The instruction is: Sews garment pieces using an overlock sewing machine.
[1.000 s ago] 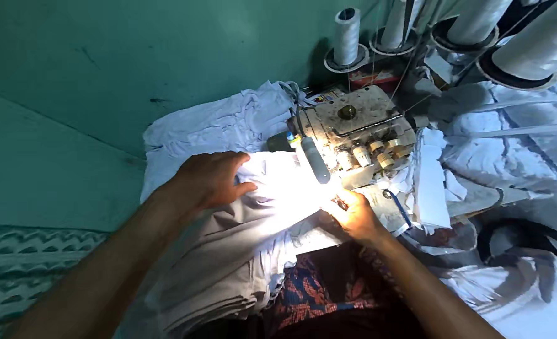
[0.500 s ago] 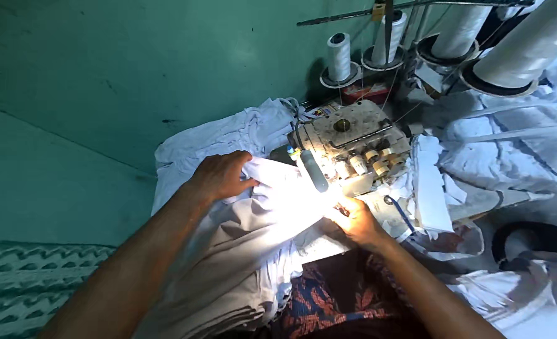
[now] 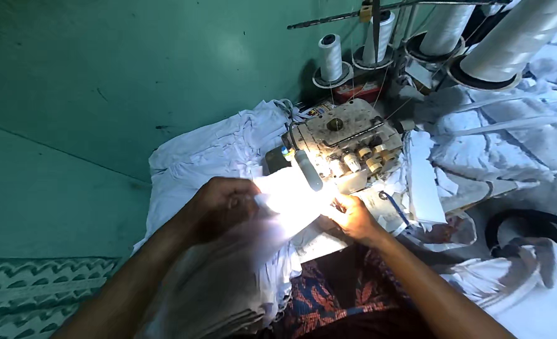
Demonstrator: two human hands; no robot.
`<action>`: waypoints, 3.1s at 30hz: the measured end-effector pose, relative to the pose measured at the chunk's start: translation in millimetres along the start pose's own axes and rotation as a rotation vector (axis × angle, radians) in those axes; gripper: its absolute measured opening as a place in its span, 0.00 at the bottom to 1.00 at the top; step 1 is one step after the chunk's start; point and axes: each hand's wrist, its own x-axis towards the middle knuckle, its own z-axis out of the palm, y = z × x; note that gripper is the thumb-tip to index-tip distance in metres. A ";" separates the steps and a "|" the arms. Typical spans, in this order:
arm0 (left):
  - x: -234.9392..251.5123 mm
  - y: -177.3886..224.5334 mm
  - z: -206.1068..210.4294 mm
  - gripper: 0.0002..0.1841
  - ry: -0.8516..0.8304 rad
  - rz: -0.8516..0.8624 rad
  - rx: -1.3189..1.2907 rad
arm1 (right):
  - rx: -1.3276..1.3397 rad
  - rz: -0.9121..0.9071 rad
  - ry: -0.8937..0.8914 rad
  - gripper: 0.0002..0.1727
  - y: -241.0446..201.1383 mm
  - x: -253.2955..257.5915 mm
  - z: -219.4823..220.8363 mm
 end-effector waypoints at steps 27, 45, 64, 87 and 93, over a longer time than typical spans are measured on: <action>-82.0 91.8 1.5 0.21 0.076 -0.042 0.784 | -0.450 -0.527 -0.043 0.12 -66.9 -10.6 45.3; -61.2 107.1 12.2 0.19 0.106 0.155 0.691 | -0.260 -0.422 -0.271 0.18 -82.8 -11.1 22.6; 20.4 50.0 -20.7 0.17 -0.096 0.101 0.537 | -0.140 -0.227 0.012 0.20 -6.4 -90.7 -2.8; 44.5 12.4 -14.4 0.21 0.009 0.094 0.542 | -0.061 -0.198 0.068 0.21 6.3 -34.7 7.7; 49.5 13.8 2.1 0.18 -0.008 0.142 0.465 | -0.046 -0.200 0.083 0.19 8.9 -35.1 8.9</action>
